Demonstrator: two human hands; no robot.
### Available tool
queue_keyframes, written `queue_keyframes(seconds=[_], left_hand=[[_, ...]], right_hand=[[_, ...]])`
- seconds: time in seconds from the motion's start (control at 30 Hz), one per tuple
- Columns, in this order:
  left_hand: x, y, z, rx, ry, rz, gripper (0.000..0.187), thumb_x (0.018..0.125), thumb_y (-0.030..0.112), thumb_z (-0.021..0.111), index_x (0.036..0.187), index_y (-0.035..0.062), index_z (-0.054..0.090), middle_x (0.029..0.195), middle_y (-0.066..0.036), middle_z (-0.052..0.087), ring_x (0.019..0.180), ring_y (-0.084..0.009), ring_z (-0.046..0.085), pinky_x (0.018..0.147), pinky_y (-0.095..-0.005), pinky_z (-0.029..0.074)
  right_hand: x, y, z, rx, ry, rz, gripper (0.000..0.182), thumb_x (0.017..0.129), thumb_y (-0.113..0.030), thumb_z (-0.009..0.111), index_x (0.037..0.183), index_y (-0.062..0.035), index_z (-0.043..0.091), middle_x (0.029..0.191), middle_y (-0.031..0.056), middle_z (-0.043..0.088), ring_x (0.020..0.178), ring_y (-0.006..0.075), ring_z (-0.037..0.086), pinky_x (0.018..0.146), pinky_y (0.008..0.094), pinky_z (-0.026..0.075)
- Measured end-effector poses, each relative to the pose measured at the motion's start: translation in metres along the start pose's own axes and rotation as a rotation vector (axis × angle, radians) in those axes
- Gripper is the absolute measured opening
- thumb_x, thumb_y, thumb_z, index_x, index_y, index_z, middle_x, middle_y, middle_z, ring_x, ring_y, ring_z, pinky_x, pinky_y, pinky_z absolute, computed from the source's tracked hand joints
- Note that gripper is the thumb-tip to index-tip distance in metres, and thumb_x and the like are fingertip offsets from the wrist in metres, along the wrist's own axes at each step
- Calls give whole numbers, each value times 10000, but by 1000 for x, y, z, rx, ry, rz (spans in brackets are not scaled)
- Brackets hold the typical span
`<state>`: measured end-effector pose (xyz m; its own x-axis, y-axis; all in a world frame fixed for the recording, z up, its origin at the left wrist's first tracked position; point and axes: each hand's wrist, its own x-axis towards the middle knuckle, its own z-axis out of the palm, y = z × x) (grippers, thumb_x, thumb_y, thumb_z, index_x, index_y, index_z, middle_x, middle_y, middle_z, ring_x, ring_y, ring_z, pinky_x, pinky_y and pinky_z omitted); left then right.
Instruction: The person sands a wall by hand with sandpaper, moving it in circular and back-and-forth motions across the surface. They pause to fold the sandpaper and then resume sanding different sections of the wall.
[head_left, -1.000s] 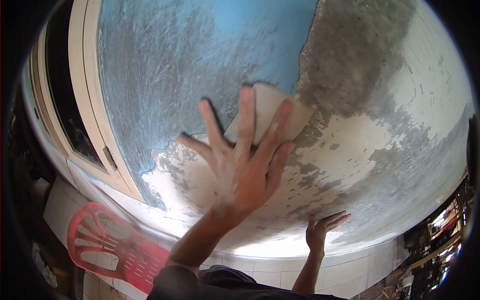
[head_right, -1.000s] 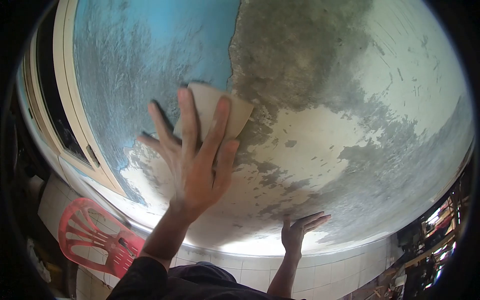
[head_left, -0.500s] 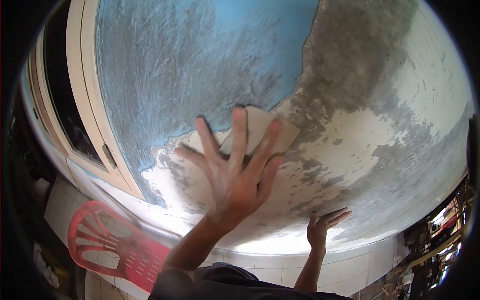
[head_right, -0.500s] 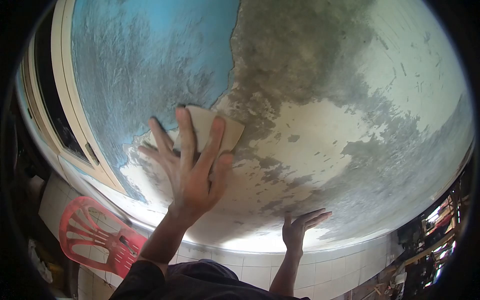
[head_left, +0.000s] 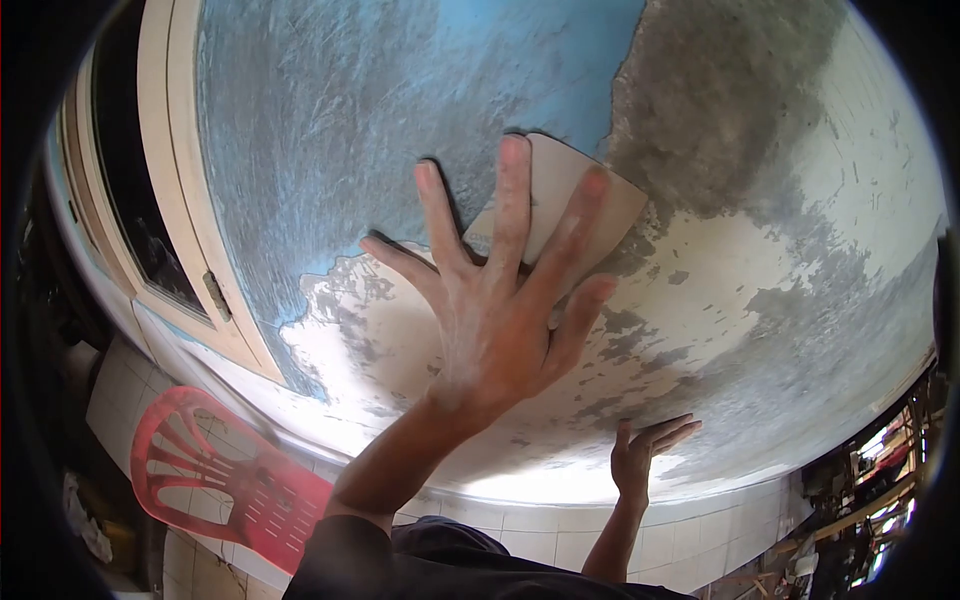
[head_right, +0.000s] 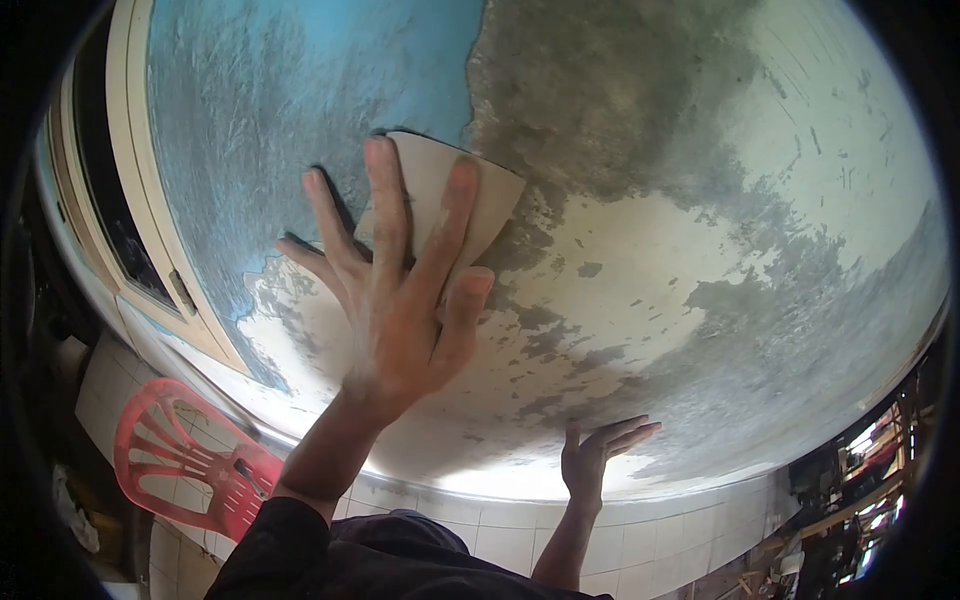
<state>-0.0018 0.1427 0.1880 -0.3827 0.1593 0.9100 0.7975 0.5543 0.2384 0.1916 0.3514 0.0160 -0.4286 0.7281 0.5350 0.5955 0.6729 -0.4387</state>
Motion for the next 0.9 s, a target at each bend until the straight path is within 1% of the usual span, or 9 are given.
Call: queue_keyframes(seconds=[0.03,0.13,0.17,0.27,0.37,0.47,0.57,0.67,0.9], left_hand=[[2,1,-1,-5,-20,-2,494,943,413,343,1396,226,404,1529,-183,81,1333,-561,-42,875,-796,-67],[-28,-6,12,-47,18,-13,517,885,466,488,1372,299,429,1541,-96,99,1355,-520,-24,882,-797,-119],[-35,-9,14,-25,6,-11,523,882,457,495,1377,304,419,1547,-88,65,1357,-515,-41,876,-805,-109],[-14,-5,9,-15,64,19,508,893,431,482,1375,280,430,1543,-104,82,1357,-516,-33,884,-792,-121],[2,1,1,3,16,30,503,932,375,367,1412,225,376,1536,-167,63,1336,-554,-18,870,-798,-69],[-18,-3,5,-64,15,-19,496,903,425,465,1380,297,419,1549,-78,77,1356,-517,-23,865,-804,-105],[-22,-9,6,-5,30,2,495,905,423,461,1383,305,411,1550,-69,73,1356,-517,-18,867,-805,-89],[6,-3,-6,53,14,28,493,943,391,348,1408,231,384,1534,-162,86,1334,-555,-11,858,-805,-57],[-14,-12,0,32,41,45,512,923,419,387,1405,246,391,1528,-175,114,1332,-558,10,848,-813,-32]], right_hand=[[0,3,2,-8,9,-15,1049,877,-573,469,1378,-29,-275,1411,290,-314,1329,459,-248,1075,592,-32],[0,2,-4,11,-12,8,1064,867,-585,477,1380,-31,-272,1409,295,-314,1328,458,-250,1074,592,-38],[1,0,-4,29,-29,25,1072,862,-591,482,1381,-32,-271,1408,297,-314,1328,458,-252,1074,592,-41],[2,8,3,21,-3,3,1111,836,-623,498,1382,-36,-270,1408,303,-308,1326,457,-257,1074,590,-51],[2,9,1,35,-10,6,1136,821,-631,516,1382,-33,-270,1407,302,-312,1323,460,-261,1072,591,-56],[2,6,-2,46,-30,21,1131,824,-622,520,1381,-36,-272,1404,299,-321,1320,465,-264,1069,597,-56],[3,8,0,49,-22,15,1145,815,-632,526,1380,-41,-276,1401,292,-330,1314,474,-267,1065,608,-45],[4,13,3,26,-21,25,1149,811,-638,525,1379,-46,-280,1402,288,-331,1309,482,-270,1061,623,-24],[4,11,6,19,5,1,1141,819,-619,528,1375,-39,-282,1400,296,-324,1310,488,-261,1052,642,-8]])
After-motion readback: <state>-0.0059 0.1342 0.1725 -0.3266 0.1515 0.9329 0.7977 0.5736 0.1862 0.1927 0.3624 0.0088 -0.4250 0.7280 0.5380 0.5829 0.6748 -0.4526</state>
